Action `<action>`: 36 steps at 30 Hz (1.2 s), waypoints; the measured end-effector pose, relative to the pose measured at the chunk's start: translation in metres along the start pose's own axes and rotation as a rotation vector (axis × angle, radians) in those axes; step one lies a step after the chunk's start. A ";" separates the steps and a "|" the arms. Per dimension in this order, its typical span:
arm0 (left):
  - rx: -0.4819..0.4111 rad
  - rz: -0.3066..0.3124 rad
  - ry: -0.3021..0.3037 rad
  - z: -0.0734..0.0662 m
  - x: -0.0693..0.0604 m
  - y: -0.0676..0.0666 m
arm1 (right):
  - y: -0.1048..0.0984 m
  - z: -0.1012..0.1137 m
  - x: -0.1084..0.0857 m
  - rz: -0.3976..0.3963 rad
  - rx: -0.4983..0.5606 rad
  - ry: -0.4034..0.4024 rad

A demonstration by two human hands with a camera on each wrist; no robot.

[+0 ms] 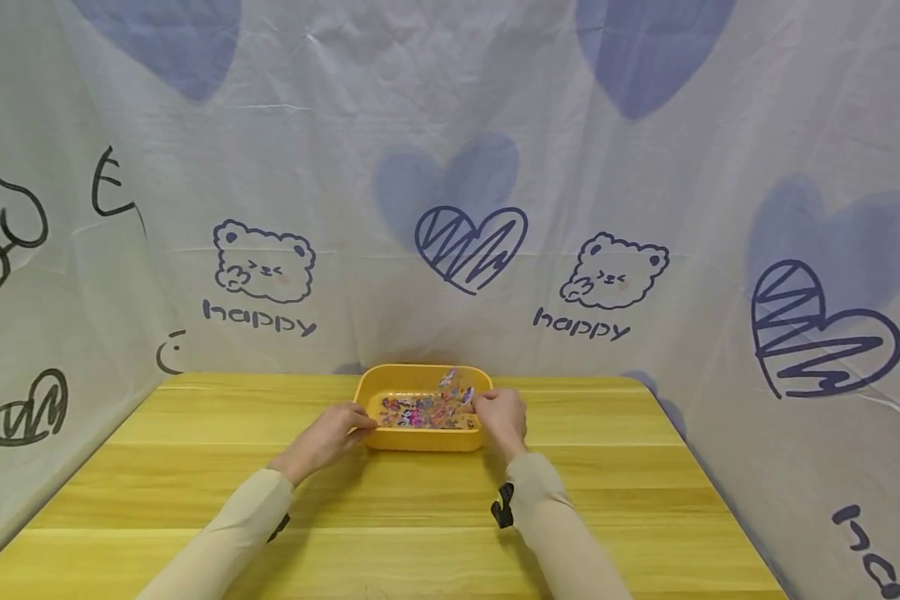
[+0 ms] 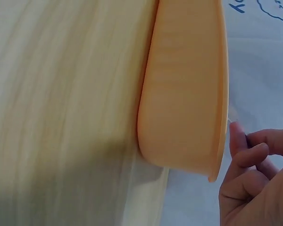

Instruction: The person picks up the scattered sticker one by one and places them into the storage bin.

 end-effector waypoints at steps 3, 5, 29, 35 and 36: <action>-0.006 0.004 -0.010 0.000 -0.001 0.000 | 0.005 0.002 0.001 0.004 -0.113 -0.034; -0.008 0.003 -0.008 0.000 -0.002 0.000 | 0.008 0.003 0.001 0.001 -0.179 -0.066; 0.004 0.014 -0.026 -0.003 -0.002 -0.003 | 0.015 0.009 0.007 0.102 -0.599 -0.296; 0.018 0.011 -0.016 -0.004 -0.002 -0.003 | 0.007 0.006 0.011 0.124 -0.561 -0.284; 0.019 0.010 -0.015 -0.004 -0.002 -0.003 | 0.005 0.006 0.012 0.120 -0.552 -0.285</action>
Point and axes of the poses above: each hand's wrist, its own x-axis towards the middle knuckle, its own y-axis out of the palm, z = x × y, the point moved 3 cm from there along x, towards the middle knuckle, and after that the axes turned 14 degrees about -y, right-handed, at the moved point
